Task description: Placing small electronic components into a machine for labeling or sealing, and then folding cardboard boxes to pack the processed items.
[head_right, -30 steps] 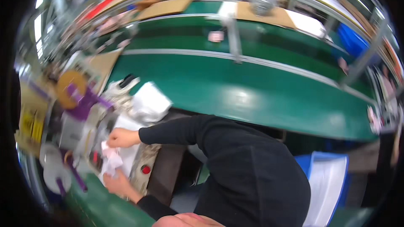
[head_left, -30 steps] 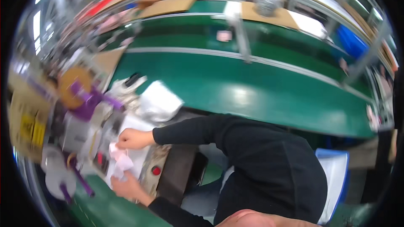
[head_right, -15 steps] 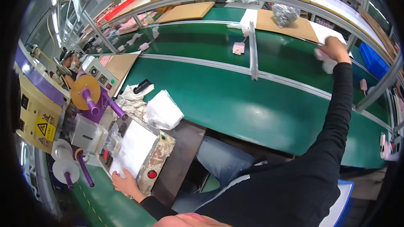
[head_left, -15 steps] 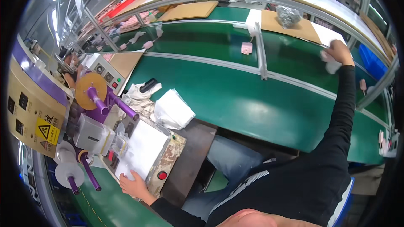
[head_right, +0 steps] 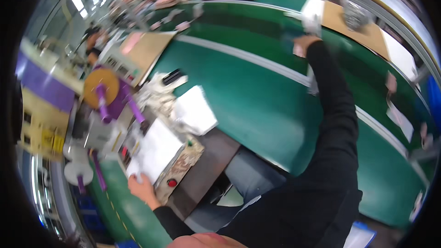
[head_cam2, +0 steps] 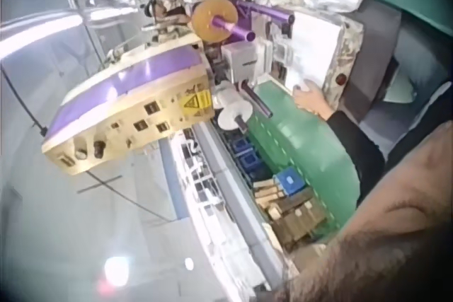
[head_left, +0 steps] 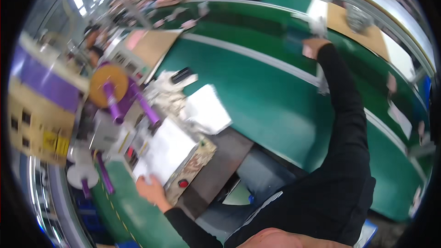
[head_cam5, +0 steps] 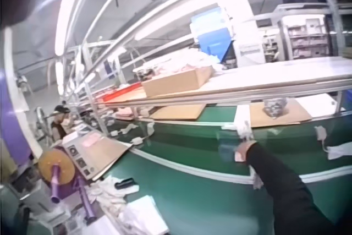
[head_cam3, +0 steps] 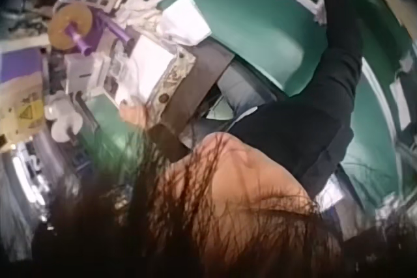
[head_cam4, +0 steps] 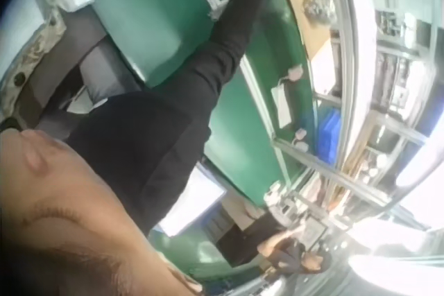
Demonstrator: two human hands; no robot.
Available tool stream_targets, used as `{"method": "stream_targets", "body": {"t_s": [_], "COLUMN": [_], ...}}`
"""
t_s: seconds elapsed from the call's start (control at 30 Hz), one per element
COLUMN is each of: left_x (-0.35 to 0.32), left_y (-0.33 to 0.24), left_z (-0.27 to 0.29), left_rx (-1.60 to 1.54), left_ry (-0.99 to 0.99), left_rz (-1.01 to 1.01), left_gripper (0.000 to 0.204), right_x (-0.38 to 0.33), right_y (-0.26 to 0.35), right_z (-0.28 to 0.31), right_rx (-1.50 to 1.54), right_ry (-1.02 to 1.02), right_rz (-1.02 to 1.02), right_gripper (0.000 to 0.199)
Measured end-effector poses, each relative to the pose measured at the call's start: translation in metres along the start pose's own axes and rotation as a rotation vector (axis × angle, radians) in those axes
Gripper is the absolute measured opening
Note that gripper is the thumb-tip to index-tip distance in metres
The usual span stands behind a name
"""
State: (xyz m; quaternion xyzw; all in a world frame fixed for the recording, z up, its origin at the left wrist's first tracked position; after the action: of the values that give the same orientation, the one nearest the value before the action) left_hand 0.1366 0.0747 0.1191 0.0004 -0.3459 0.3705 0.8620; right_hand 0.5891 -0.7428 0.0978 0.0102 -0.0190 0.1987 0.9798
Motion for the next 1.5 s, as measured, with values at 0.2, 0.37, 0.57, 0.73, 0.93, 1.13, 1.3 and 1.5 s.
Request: {"method": "stream_targets", "body": {"t_s": [0.2,0.37,0.57,0.73,0.93,1.13,1.3,1.5], "left_x": [0.004,-0.003,-0.022,-0.072,-0.136,-0.050,0.001,-0.029], "left_y": [-0.039,-0.030,-0.079,-0.189,-0.145,-0.058,-0.035,-0.008], "left_z": [0.007,0.031,0.041,0.118,0.051,0.109,0.107,0.049], "left_rx": [-0.087,-0.183,-0.594,-0.933,-0.891,-0.259,-0.185,-0.315], "left_ry": [-0.115,-0.109,-0.015,0.212,0.793,0.133,-0.059,-0.126], "left_rz": [-0.058,-0.004,-0.047,-0.315,-0.051,-0.103,-0.095,0.010], "left_gripper": [0.043,0.030,0.032,0.092,0.051,0.024,0.048,0.054], "right_x": [0.007,-0.004,-0.086,-0.122,-0.096,0.000,0.055,0.092], "right_y": [-0.052,0.007,0.283,0.475,0.656,0.727,0.782,0.815], "right_z": [0.002,0.070,0.225,0.236,0.099,0.001,0.049,0.054], "right_rx": [0.484,1.593,1.135,1.240,2.059,1.364,0.409,0.196], "right_ry": [-0.399,-0.698,-0.532,-0.332,0.736,0.630,-0.061,-0.110], "right_rz": [0.204,-0.136,0.435,0.681,0.582,0.510,0.739,0.849], "right_gripper": [0.059,0.061,0.073,0.088,0.051,0.048,0.074,0.076]}}
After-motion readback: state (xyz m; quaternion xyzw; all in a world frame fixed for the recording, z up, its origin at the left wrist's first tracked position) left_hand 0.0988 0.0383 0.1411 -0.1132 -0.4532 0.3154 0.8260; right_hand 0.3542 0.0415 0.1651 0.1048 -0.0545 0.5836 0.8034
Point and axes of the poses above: each hand's wrist, its own x-axis towards the middle knuckle, its own z-axis out of the back of the hand, y = z × x, the point moved 10 cm from there along x, towards the middle knuckle, and after that the axes turned 10 degrees about z, right-handed, at the moved point
